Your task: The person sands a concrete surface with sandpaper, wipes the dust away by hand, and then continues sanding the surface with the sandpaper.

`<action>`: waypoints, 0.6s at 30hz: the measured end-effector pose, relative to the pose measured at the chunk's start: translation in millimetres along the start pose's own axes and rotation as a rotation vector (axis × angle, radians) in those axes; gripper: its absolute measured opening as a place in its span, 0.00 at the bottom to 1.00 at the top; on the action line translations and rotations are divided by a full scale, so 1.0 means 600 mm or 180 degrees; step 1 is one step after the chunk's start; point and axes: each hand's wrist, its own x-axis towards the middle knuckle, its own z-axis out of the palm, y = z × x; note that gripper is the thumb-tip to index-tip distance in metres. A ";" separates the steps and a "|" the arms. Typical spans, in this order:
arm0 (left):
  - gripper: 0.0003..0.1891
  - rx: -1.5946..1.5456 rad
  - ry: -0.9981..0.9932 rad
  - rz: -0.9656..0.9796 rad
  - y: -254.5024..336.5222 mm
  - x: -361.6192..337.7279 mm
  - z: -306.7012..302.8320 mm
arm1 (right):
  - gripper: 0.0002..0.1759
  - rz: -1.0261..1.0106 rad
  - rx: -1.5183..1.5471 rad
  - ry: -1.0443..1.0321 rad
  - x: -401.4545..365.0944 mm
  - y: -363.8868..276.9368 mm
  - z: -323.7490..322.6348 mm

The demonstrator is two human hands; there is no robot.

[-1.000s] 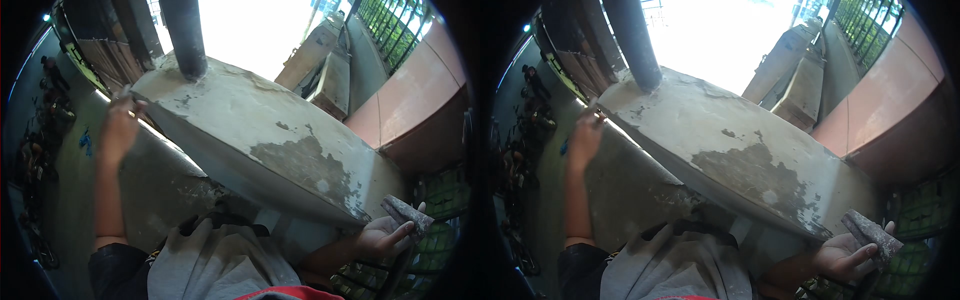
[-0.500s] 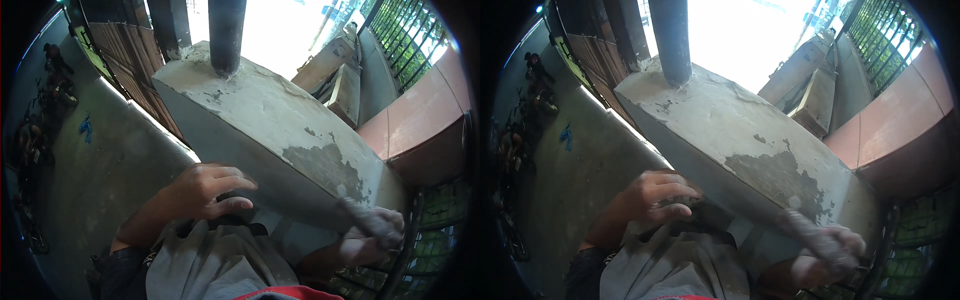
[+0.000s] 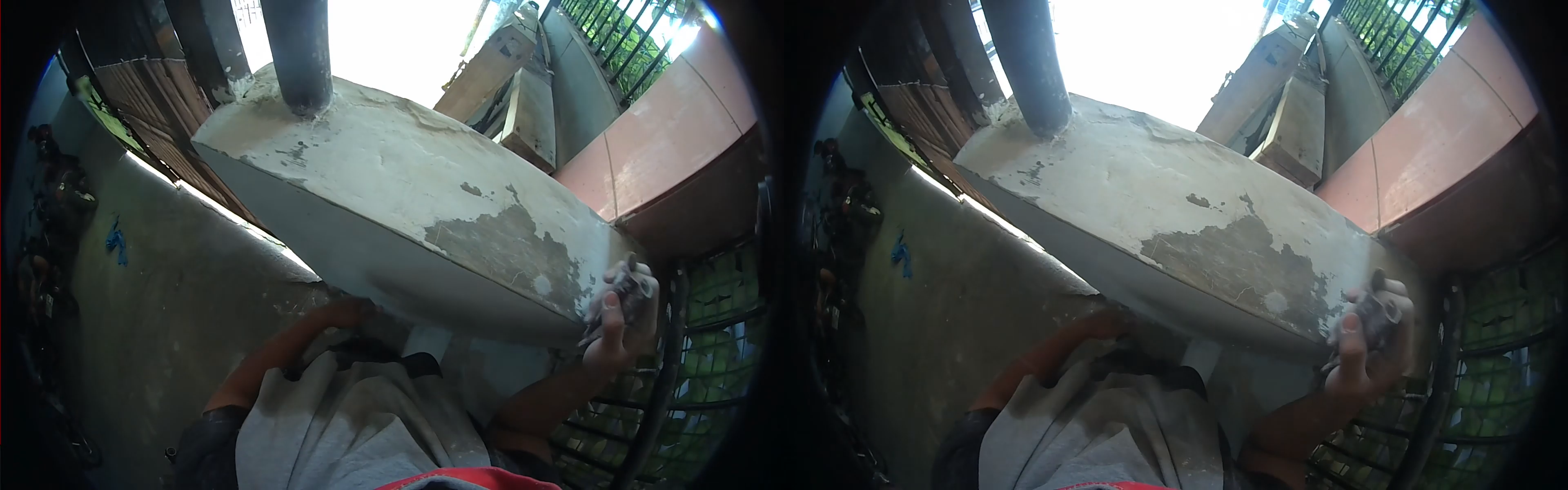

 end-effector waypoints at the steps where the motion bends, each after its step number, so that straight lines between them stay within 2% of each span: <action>1: 0.27 0.0099 -0.0367 0.0134 -0.033 0.043 0.053 | 0.19 0.0229 -0.0032 -0.0238 0.002 -0.004 0.001; 3: 0.27 0.0032 -0.0969 0.0538 -0.082 0.103 0.146 | 0.23 0.0413 -0.0361 -0.0396 0.005 -0.021 0.008; 6: 0.27 -0.0191 -0.1485 0.0901 -0.126 0.136 0.221 | 0.19 0.0744 -0.0402 -0.0543 0.011 -0.042 0.015; 8: 0.27 -0.0241 -0.1622 0.1002 -0.137 0.147 0.237 | 0.22 0.0779 -0.0156 -0.0289 0.011 -0.040 0.019; 18: 0.28 -0.0231 -0.1833 0.1217 -0.162 0.183 0.265 | 0.22 0.0705 -0.0432 -0.0182 0.012 -0.045 0.035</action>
